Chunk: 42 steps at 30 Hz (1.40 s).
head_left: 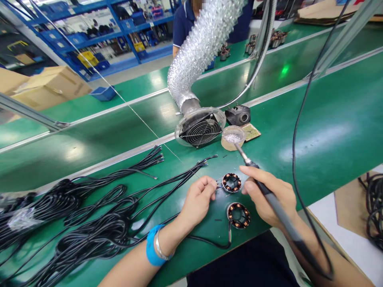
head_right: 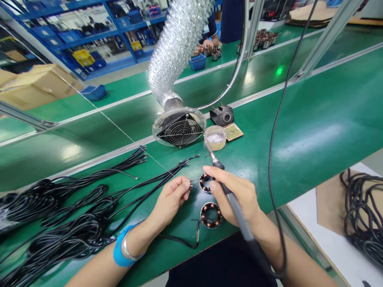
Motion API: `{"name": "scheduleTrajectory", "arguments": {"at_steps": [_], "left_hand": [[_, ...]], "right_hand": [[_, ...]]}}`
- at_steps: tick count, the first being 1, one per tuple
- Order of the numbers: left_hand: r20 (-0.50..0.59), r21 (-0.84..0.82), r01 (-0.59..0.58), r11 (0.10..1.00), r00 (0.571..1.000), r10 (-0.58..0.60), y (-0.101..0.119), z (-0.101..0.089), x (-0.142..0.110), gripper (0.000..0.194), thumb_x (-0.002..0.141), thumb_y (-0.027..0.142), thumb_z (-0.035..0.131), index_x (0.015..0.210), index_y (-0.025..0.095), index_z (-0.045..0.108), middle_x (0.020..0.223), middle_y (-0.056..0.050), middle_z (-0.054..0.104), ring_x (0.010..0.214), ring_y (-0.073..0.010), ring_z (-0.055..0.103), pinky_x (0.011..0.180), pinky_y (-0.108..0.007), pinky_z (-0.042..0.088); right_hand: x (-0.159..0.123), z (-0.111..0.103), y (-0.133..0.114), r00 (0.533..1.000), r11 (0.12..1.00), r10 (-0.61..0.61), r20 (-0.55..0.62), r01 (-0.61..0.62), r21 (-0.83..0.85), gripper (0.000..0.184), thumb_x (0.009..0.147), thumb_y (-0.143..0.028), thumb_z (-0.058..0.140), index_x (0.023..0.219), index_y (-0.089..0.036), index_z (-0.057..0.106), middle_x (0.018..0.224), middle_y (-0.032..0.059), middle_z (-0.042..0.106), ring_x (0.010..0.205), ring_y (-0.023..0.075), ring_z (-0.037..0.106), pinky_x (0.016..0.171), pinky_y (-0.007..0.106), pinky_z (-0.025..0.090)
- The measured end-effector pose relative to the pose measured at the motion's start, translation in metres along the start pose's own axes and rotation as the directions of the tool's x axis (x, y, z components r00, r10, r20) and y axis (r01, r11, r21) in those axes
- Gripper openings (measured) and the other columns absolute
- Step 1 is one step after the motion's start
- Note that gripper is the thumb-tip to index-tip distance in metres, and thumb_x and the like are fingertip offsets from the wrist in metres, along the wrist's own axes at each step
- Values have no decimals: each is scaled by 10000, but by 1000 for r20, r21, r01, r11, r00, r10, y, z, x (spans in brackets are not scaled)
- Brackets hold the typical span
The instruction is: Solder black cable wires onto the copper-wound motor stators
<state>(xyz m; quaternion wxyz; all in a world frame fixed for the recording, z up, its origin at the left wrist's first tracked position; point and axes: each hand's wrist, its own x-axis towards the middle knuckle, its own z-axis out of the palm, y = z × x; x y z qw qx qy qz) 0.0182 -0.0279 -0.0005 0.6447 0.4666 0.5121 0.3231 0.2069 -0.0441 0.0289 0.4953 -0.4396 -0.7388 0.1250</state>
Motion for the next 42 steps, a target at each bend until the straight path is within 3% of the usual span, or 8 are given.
{"name": "scheduleTrajectory", "arguments": {"at_steps": [3,6,14,18,21,26,34,42], "left_hand": [[66,41,-46,998,997,44,-4,-4,-1,403,906,517,506,758,144,477,646,0,484,558,-78,342,545,-207,254],[109,112,-103,988,990,91,-4,-9,-3,421,949,534,464,796,144,504,692,-19,533,599,-96,408,579,-216,292],[173,509,-287,811,958,230,18,-14,-11,313,1017,398,379,883,159,530,813,-16,579,760,-128,498,726,-254,360],[160,353,-234,906,969,188,12,-14,-6,349,995,438,409,829,148,509,760,-16,566,706,-109,483,690,-237,373],[212,77,-64,995,976,47,9,-11,-1,430,904,551,505,768,145,480,636,6,502,515,-67,355,507,-213,280],[278,-250,237,939,946,-165,11,-4,1,501,713,587,700,785,162,445,520,80,387,369,-21,153,386,-210,53],[95,-203,144,969,987,-127,7,2,0,449,708,544,661,741,140,468,514,80,371,396,-9,191,416,-196,113],[-7,-98,83,992,996,-84,2,6,1,406,756,530,593,745,145,465,535,76,361,424,-23,215,456,-203,171]], "right_hand": [[5,12,9,989,996,-89,116,87,27,328,859,-39,622,1152,-187,627,1017,11,711,833,74,675,783,175,540],[11,22,16,955,976,-210,210,191,106,305,853,-32,613,1122,-175,633,921,-4,703,764,78,644,717,203,530],[7,20,10,971,981,-186,151,176,78,259,849,-22,608,1068,-159,605,933,19,693,795,87,651,764,207,528],[1,20,9,964,981,-189,187,180,65,336,844,-30,596,1143,-182,593,966,43,691,827,128,665,748,247,541],[-3,27,9,969,977,-213,128,211,28,332,837,-3,568,1116,-180,595,899,39,688,763,126,653,704,250,539],[-10,35,12,982,982,-191,10,191,4,321,814,13,588,1059,-193,585,896,30,693,785,139,658,724,266,544],[-9,12,18,969,991,-82,232,55,119,326,805,-94,660,1103,-192,569,907,7,674,818,118,587,748,256,519],[-12,32,27,992,993,64,111,-74,91,318,851,-73,641,1130,-209,572,865,-12,643,811,88,608,769,212,517]]}}
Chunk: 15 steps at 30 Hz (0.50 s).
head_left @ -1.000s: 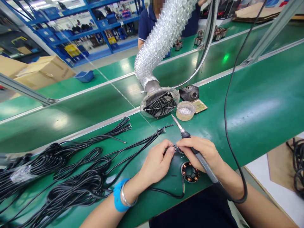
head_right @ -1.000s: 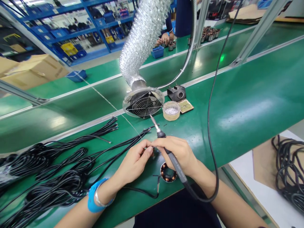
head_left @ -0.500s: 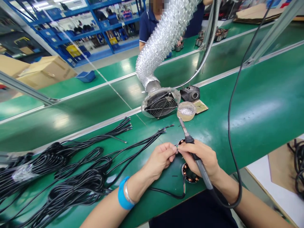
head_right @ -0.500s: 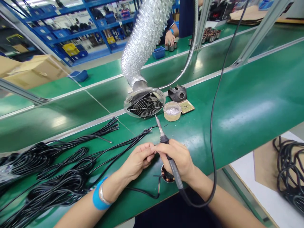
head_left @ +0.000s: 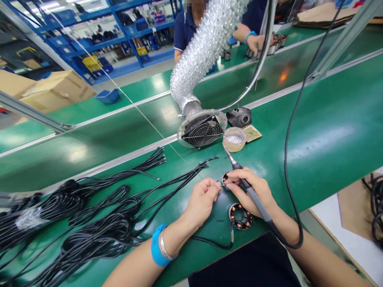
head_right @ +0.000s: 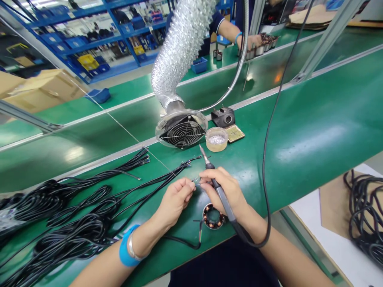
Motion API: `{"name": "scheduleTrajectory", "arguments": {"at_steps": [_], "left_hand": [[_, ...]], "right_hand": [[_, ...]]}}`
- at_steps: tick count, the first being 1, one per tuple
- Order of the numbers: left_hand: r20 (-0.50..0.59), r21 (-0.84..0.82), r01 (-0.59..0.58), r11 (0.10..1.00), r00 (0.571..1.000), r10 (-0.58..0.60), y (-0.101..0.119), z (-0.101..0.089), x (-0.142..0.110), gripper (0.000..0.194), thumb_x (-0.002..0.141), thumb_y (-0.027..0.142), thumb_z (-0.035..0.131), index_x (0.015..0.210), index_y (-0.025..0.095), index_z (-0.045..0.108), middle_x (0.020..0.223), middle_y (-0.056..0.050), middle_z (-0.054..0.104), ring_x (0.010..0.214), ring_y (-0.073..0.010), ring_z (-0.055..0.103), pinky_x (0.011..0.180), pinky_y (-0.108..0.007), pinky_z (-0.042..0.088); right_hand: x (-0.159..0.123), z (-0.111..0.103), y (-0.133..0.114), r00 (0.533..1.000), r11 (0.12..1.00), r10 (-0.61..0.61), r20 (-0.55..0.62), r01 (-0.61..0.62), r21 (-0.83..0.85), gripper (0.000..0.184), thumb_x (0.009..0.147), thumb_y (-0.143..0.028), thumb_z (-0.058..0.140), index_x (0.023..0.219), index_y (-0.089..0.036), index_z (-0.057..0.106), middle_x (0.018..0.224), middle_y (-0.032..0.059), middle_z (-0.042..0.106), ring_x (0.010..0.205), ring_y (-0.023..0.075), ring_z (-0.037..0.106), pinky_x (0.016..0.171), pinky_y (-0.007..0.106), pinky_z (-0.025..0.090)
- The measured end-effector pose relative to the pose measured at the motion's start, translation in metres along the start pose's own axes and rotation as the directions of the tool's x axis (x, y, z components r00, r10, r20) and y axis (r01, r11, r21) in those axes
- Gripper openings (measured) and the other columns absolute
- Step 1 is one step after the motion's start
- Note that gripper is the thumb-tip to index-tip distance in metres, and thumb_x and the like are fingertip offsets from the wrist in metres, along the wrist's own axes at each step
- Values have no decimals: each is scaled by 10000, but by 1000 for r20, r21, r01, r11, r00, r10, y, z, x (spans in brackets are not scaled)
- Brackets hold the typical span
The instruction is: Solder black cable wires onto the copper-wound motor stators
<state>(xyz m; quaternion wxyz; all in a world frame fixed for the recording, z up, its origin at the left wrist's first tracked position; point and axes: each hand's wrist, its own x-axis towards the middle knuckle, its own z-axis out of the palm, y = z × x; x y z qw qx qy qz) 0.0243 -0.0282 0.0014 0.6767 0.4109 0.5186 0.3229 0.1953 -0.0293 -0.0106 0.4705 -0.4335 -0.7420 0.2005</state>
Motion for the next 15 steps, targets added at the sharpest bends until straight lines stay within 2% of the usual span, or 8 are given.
{"name": "scheduleTrajectory", "arguments": {"at_steps": [3,7,11,13,15], "left_hand": [[-12,26,7,1000,1000,-7,1,-1,1,409,738,534,587,725,149,448,530,79,343,430,-21,213,459,-200,174],[-25,36,33,999,999,-32,1,-2,1,417,706,544,589,724,152,448,523,83,322,435,-24,215,457,-198,176],[5,51,37,998,999,-37,0,-3,2,409,704,540,577,720,152,448,515,85,305,438,-24,210,455,-196,176],[13,54,31,998,999,-32,-1,-4,3,393,712,524,575,723,152,447,516,88,293,437,-22,197,457,-194,176],[15,60,28,998,999,-29,-3,-4,3,383,720,513,576,734,151,453,520,89,290,440,-21,193,459,-192,179]], "right_hand": [[-1,-3,-2,998,998,-56,35,56,-6,330,850,-73,636,1148,-199,576,905,3,655,853,102,607,777,231,522],[-4,-13,-10,998,999,-51,24,52,-16,306,867,-67,614,1137,-210,596,966,7,679,877,109,600,789,244,518],[-7,-31,-23,1000,1000,-17,6,17,-25,424,918,-98,557,1318,-241,551,972,13,668,871,105,596,795,241,511],[-9,-42,-31,1000,1000,-10,6,11,-10,408,923,-146,554,1320,-241,572,954,26,637,838,102,586,733,230,500],[-10,-50,-38,1000,1000,11,-8,-11,19,332,911,-161,556,1228,-225,628,874,15,608,743,78,558,641,202,467]]}}
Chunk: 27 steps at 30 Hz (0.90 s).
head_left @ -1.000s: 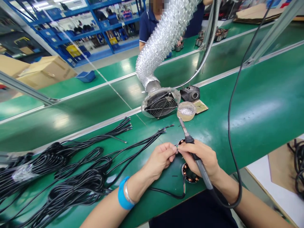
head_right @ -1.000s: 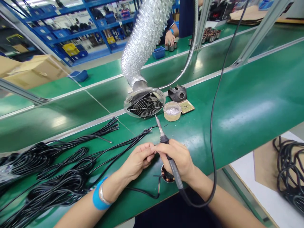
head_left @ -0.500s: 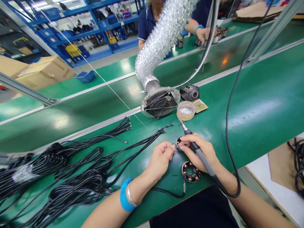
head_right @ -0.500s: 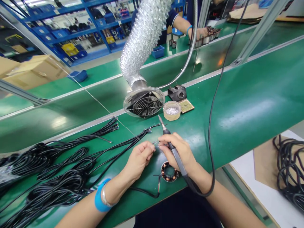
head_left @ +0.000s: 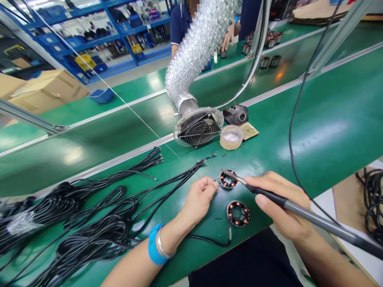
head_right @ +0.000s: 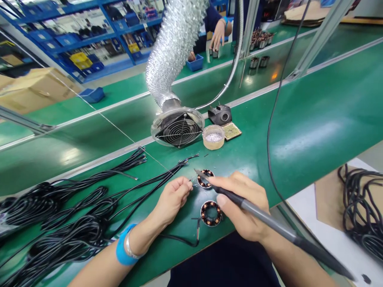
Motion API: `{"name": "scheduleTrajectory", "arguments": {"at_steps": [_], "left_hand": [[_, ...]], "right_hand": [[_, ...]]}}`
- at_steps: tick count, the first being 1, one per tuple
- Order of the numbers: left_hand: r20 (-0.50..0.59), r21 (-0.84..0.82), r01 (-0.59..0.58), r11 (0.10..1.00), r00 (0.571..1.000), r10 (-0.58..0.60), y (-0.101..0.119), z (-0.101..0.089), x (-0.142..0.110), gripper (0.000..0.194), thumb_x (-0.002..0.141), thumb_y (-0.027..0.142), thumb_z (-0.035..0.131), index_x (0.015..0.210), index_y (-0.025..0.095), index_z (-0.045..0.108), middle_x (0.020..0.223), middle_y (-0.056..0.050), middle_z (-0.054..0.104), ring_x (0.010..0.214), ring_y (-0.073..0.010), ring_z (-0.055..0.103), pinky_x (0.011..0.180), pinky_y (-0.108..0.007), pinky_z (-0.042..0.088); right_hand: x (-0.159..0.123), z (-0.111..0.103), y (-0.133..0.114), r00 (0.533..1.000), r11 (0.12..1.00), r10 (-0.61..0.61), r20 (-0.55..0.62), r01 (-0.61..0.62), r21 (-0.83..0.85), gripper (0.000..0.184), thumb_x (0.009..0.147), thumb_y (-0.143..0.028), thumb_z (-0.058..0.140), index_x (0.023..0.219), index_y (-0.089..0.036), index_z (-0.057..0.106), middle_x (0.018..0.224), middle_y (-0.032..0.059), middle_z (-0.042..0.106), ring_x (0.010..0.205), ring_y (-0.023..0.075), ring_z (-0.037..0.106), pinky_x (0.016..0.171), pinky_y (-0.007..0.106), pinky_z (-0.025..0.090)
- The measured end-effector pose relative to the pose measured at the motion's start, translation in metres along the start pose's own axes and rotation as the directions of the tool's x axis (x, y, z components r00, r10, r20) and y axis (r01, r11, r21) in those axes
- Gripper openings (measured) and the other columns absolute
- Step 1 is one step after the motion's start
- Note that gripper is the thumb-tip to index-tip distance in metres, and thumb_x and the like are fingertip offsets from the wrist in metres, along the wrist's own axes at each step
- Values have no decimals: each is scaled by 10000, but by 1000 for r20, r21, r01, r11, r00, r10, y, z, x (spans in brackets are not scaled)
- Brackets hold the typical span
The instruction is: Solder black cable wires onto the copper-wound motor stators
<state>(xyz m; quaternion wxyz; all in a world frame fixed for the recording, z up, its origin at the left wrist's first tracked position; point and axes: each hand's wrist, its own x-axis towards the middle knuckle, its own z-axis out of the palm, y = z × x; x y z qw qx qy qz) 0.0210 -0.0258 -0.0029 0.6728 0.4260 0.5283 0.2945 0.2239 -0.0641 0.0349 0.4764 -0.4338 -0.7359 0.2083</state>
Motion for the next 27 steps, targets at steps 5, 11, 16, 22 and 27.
{"name": "scheduleTrajectory", "arguments": {"at_steps": [5,11,16,22,27], "left_hand": [[4,4,4,1000,1000,-4,-2,-1,0,388,728,519,570,738,150,454,530,83,301,448,-24,204,460,-190,186],[7,27,-9,1000,1000,8,-4,-1,1,396,743,531,563,744,151,452,533,82,298,449,-27,205,460,-191,185],[-6,58,-28,998,1000,28,-3,-1,-1,400,745,539,551,737,153,447,535,78,305,449,-31,214,461,-195,185],[-12,97,-55,994,998,57,-2,-1,0,394,742,543,531,725,159,445,526,75,304,444,-38,218,466,-203,191],[-6,108,-73,992,997,74,-2,0,-1,387,762,536,524,726,161,440,526,76,298,447,-41,216,471,-202,199]], "right_hand": [[-2,-1,-4,998,999,52,-43,-52,-1,197,876,-146,556,1044,-210,637,868,-26,641,735,50,591,653,158,464],[-2,3,-1,998,998,61,-32,-61,3,161,864,-156,556,998,-207,631,847,-41,638,716,35,594,644,138,463],[-1,4,-3,998,998,60,-8,-60,8,158,863,-151,549,991,-188,632,829,-21,632,692,41,580,621,157,455],[1,4,-8,1000,1000,27,-4,-27,-15,141,855,-148,536,962,-166,626,734,-6,593,609,51,522,558,182,420],[2,4,-11,1000,1000,0,1,0,-19,145,850,-144,530,957,-159,627,724,5,591,587,56,507,537,188,409]]}}
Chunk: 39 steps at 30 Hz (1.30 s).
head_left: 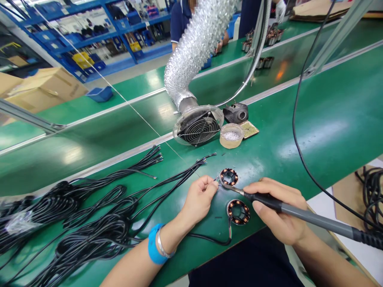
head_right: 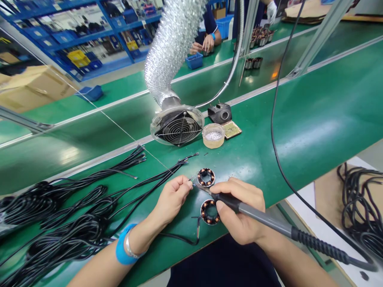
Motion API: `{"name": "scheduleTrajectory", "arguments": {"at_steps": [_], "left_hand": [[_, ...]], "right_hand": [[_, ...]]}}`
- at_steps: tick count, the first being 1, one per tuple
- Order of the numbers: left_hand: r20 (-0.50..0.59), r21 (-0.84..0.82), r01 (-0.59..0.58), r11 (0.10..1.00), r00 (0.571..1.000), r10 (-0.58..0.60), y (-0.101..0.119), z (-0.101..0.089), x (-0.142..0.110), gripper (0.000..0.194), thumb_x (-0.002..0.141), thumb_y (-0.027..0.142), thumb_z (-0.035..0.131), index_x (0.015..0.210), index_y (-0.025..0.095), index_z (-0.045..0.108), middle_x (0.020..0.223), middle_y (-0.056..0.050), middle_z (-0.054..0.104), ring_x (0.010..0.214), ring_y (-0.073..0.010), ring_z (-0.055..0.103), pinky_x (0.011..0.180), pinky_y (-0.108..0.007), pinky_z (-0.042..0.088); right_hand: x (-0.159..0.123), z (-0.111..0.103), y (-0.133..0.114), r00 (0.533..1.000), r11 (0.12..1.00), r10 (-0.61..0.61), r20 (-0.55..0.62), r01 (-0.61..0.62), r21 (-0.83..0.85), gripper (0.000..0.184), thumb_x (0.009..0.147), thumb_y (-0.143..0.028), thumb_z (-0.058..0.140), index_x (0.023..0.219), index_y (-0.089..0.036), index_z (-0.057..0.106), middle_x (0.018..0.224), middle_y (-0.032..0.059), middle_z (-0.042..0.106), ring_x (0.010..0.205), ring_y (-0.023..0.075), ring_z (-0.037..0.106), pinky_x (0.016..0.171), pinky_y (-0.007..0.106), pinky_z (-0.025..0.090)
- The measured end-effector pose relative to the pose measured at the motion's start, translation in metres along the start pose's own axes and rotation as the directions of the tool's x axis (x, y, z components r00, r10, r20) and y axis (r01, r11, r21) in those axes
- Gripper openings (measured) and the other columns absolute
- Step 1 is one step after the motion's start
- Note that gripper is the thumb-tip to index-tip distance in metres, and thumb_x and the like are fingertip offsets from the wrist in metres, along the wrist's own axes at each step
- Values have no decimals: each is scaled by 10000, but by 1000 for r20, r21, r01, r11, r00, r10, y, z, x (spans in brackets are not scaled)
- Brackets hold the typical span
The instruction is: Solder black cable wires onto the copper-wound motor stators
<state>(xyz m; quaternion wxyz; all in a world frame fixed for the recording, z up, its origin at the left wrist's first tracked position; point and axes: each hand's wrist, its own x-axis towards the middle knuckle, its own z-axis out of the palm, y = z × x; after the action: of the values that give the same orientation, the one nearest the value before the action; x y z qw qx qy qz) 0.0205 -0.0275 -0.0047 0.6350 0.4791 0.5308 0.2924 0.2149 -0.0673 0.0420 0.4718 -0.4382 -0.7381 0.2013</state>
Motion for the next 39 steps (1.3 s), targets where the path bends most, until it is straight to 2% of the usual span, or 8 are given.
{"name": "scheduleTrajectory", "arguments": {"at_steps": [4,9,16,27,31,35,37,39], "left_hand": [[-6,18,-9,1000,1000,10,0,0,-1,379,768,528,522,721,161,438,537,68,318,462,-46,231,473,-203,209],[3,32,-23,999,1000,23,-1,-2,0,381,779,527,521,713,160,444,548,58,331,478,-53,245,481,-206,217],[-2,41,-31,999,1000,31,-1,-1,-1,378,782,522,527,713,157,458,546,56,325,486,-59,247,487,-208,219],[6,-12,2,1000,1000,-2,-1,-1,0,398,762,534,564,706,159,443,540,60,327,474,-51,239,477,-199,214],[9,-28,12,1000,1000,-12,0,0,0,422,753,557,573,719,152,461,537,61,335,473,-51,246,469,-200,209],[5,-49,33,998,999,-33,2,1,-1,478,724,610,604,718,148,482,520,65,333,463,-49,237,459,-206,188],[14,-77,45,996,999,-44,2,1,-1,508,708,638,618,725,145,497,512,66,336,453,-48,231,455,-209,178],[22,-112,53,992,998,-51,2,1,0,534,698,660,630,733,140,516,506,64,342,446,-46,228,453,-212,165]], "right_hand": [[1,4,-2,999,999,-33,-8,33,-10,156,840,-118,530,957,-147,628,694,8,572,572,59,481,535,194,404],[-1,6,-2,993,992,-117,1,117,-38,207,814,-99,530,993,-142,624,744,36,629,570,89,476,527,232,402],[-1,-2,-5,998,996,-64,-6,63,-67,177,835,-134,534,987,-160,619,738,48,637,586,107,511,528,248,435],[-3,-1,0,997,998,-41,-63,38,-49,168,836,-142,560,988,-153,631,704,22,564,575,79,470,510,222,390],[6,0,22,986,994,-81,-143,68,-88,227,832,-126,603,1052,-164,640,793,26,594,643,95,522,569,236,425],[27,3,67,970,955,-119,-214,52,-293,294,869,-183,632,1162,-191,640,1003,57,666,852,156,613,784,297,496],[35,3,87,983,920,-106,-148,41,-389,295,902,-234,617,1193,-189,637,1034,60,681,898,175,622,828,320,502],[36,4,97,993,900,-84,-81,41,-434,301,923,-260,600,1213,-184,630,1071,58,693,853,167,625,797,316,513]]}}
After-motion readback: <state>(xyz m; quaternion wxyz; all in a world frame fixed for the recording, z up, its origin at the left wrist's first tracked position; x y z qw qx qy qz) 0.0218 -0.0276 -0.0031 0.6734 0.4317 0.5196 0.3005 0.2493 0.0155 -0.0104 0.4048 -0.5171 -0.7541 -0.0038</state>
